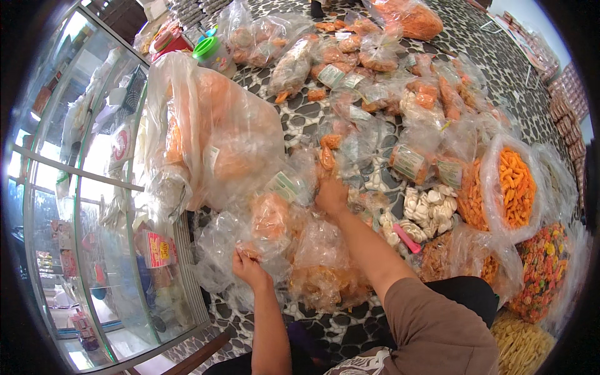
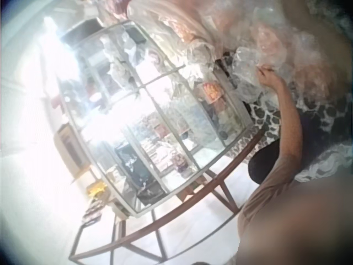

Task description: The person scoops orange snack pieces from a large bag into smaller plastic bags using a pink scoop. They then tie the filled bags and place them on the floor among other packaged snacks.

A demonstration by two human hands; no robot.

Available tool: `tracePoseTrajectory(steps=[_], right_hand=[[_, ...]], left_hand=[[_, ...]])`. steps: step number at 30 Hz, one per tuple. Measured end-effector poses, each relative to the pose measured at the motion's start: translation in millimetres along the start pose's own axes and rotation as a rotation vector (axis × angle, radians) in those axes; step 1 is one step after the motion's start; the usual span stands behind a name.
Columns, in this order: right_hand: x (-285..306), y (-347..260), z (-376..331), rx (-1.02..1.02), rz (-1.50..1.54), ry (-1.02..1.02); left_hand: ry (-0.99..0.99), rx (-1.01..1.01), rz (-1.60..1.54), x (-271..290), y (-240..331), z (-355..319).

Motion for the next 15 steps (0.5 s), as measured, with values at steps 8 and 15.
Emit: tracePoseTrajectory(steps=[8,15], right_hand=[[4,-30,24,0.224,-0.024,0.211],[-34,-35,60,0.203,0.005,0.031]], left_hand=[[0.058,-0.017,-0.037,2,-5,-1],[0.045,-0.041,0.050,9,-9,2]])
Point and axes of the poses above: each hand's wrist, its own z-axis towards the middle knuckle, its own x-axis out of the back of the hand, y = z × x, the point moved 7 cm from there along z, towards the middle knuckle, and after that the axes turned 1 degree about -y, right-handed, at the moved point
